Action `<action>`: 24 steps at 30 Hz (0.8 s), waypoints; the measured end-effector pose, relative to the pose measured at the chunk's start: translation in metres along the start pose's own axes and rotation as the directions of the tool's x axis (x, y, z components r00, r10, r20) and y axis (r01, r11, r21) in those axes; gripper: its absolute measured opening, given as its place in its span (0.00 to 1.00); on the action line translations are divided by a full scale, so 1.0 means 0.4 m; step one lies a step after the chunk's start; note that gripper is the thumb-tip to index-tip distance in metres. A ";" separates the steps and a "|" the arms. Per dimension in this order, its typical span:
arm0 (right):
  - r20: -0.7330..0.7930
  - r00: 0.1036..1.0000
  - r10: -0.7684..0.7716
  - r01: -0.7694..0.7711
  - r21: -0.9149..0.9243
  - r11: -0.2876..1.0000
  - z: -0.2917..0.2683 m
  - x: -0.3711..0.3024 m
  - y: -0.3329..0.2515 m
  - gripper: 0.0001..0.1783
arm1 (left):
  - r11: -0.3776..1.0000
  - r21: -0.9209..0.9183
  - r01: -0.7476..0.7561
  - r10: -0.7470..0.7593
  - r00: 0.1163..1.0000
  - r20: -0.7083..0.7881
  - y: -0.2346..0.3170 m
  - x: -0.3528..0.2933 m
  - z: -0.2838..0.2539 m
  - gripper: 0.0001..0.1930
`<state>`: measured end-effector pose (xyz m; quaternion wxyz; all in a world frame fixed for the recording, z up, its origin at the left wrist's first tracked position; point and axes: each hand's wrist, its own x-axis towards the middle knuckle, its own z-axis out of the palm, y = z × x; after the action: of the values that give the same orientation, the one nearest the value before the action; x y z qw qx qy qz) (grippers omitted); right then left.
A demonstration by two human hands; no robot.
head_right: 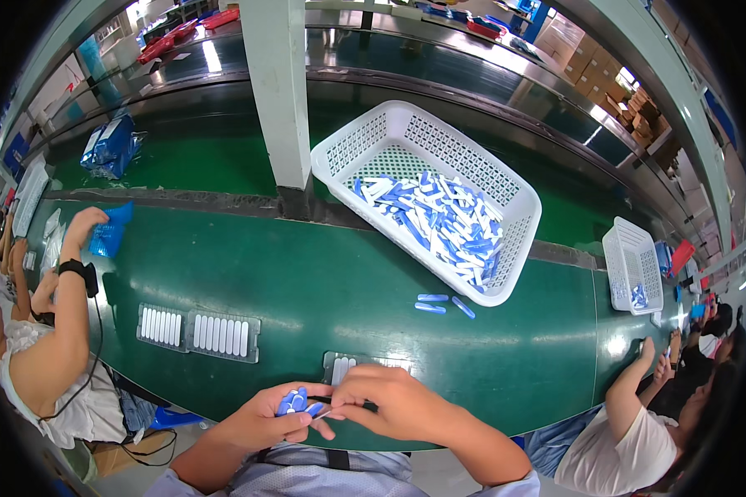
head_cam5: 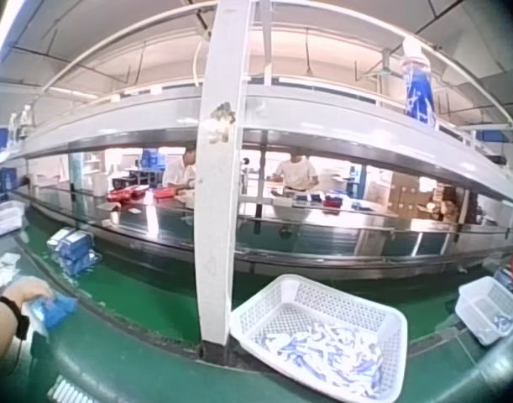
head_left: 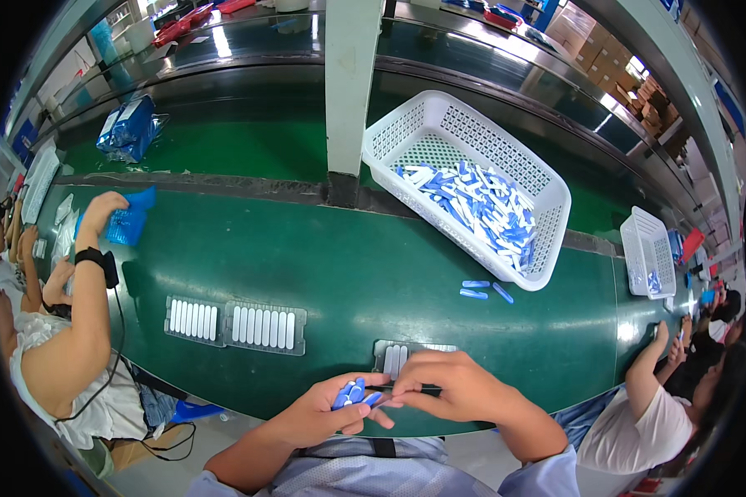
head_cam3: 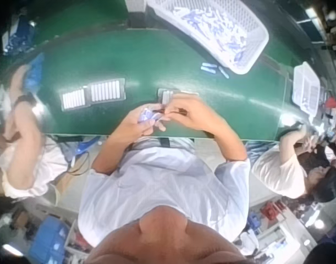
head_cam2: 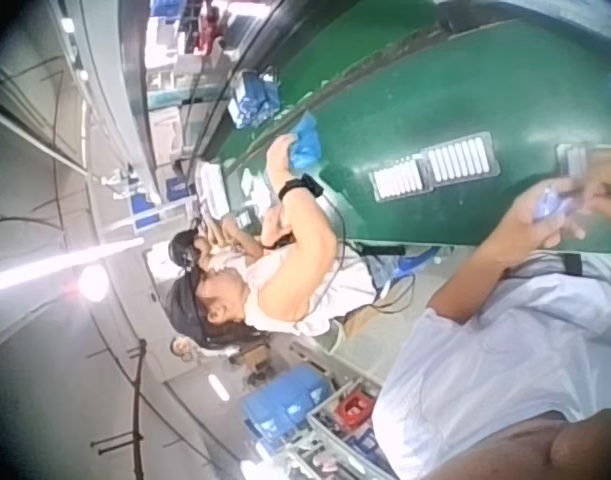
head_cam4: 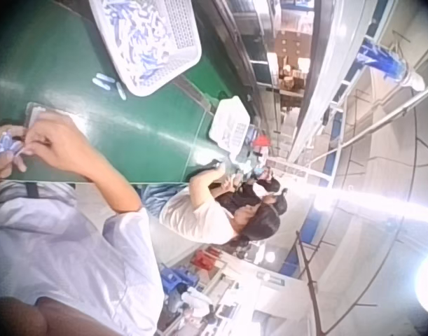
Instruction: The person takes components from a basket, removes blue covers from white sticks by hand, and inserts the sticks into slots of clear plastic trays.
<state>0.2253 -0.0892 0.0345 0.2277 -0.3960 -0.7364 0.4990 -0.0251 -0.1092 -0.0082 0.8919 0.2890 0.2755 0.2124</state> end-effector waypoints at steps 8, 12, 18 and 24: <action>-0.042 0.970 -0.240 0.238 -0.046 0.970 -0.001 -0.042 0.013 0.11 | 0.972 0.231 0.040 -0.024 0.997 -0.072 0.003 0.013 0.012 0.13; -0.093 0.987 -0.128 0.144 0.182 0.973 0.000 -0.049 0.006 0.15 | 0.952 0.292 -0.096 0.158 0.968 -0.197 0.002 0.022 0.029 0.08; -0.186 0.963 0.194 -0.127 0.321 0.939 0.049 -0.064 0.017 0.13 | 0.886 0.435 -0.163 0.300 0.916 -0.267 -0.004 0.032 0.040 0.05; -0.406 0.851 0.333 -0.100 0.496 0.862 -0.013 -0.072 0.075 0.07 | 0.829 0.531 -0.176 0.375 0.879 -0.294 0.003 0.021 0.025 0.06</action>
<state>0.2564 -0.1039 0.0107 0.4294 -0.5245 -0.4673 0.5675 -0.0127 -0.1079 -0.0036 0.6760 0.4947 0.4444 0.3174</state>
